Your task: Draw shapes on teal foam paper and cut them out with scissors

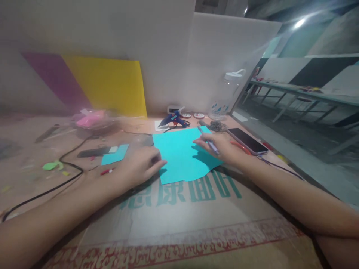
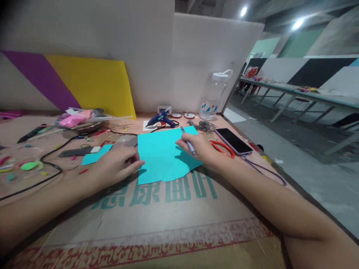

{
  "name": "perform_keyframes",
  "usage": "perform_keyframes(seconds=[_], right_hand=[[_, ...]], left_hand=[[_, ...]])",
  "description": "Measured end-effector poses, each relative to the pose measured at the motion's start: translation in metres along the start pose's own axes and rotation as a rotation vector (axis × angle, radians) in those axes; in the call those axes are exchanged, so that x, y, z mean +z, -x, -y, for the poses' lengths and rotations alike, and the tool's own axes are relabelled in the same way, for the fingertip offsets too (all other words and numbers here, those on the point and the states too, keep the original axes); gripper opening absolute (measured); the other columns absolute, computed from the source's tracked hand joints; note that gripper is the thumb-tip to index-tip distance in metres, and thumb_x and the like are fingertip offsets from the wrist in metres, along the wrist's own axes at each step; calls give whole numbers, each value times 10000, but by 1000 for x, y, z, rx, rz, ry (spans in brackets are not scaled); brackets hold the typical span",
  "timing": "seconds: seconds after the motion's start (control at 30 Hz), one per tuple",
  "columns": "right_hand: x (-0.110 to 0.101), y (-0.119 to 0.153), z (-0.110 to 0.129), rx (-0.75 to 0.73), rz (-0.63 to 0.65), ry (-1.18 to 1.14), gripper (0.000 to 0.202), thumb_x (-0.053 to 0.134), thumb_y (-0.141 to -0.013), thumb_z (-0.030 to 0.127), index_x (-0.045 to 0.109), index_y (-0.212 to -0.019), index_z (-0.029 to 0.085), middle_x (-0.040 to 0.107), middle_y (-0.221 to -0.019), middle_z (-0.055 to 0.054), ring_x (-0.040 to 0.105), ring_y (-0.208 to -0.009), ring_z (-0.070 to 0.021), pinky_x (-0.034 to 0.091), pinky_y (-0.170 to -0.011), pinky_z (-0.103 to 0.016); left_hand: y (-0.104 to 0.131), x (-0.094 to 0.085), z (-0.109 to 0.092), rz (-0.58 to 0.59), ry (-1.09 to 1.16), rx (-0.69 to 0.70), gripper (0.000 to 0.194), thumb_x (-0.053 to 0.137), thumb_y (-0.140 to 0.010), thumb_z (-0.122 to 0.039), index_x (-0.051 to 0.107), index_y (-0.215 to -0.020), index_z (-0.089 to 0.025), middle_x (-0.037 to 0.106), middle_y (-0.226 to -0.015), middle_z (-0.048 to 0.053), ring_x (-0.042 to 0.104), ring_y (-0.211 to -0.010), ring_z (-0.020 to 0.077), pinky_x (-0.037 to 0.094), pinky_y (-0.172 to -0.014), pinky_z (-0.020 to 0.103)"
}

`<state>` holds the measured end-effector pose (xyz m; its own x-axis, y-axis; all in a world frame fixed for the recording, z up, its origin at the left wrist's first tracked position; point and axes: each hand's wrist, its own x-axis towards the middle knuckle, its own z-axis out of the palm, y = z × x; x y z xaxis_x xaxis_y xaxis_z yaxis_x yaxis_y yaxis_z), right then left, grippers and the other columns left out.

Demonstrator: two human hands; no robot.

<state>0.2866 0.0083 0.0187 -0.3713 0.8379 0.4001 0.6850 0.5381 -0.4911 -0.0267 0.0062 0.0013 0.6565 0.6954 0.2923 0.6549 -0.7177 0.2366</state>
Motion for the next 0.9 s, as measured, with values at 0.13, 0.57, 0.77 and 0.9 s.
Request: perform_keyframes(seconds=[0.13,0.57,0.77,0.9], right_hand=[[-8,8,30,86,34,-514,601,305,-1000,709,664,-1077,233,786,-981,-83,757,-855,-231,599,-813,-406],[32,32,42,459,110,-614,421,729,-811,551,462,-759,228,569,-443,89,408,-379,-70,283,-409,-209],[30,34,49,419,64,-638,414,728,-840,507,440,-726,233,553,-428,98,406,-375,-64,302,-436,-220],[31,34,50,418,47,-590,421,731,-841,515,444,-717,233,544,-427,93,422,-385,-72,290,-434,-221]], left_hand=[[4,8,-8,21,128,265,277,469,-1027,-363,660,-1116,-181,696,-1215,111,615,-1156,264,435,-1018,430],[4,21,-1,52,157,242,312,503,-1014,-410,661,-1151,-178,662,-1305,124,604,-1206,284,448,-1051,464],[1,19,-1,77,161,222,309,502,-1003,-409,673,-1137,-189,671,-1294,123,607,-1196,287,444,-1055,466],[1,19,-2,69,153,229,309,501,-1004,-397,672,-1142,-179,671,-1295,125,609,-1196,291,442,-1058,471]])
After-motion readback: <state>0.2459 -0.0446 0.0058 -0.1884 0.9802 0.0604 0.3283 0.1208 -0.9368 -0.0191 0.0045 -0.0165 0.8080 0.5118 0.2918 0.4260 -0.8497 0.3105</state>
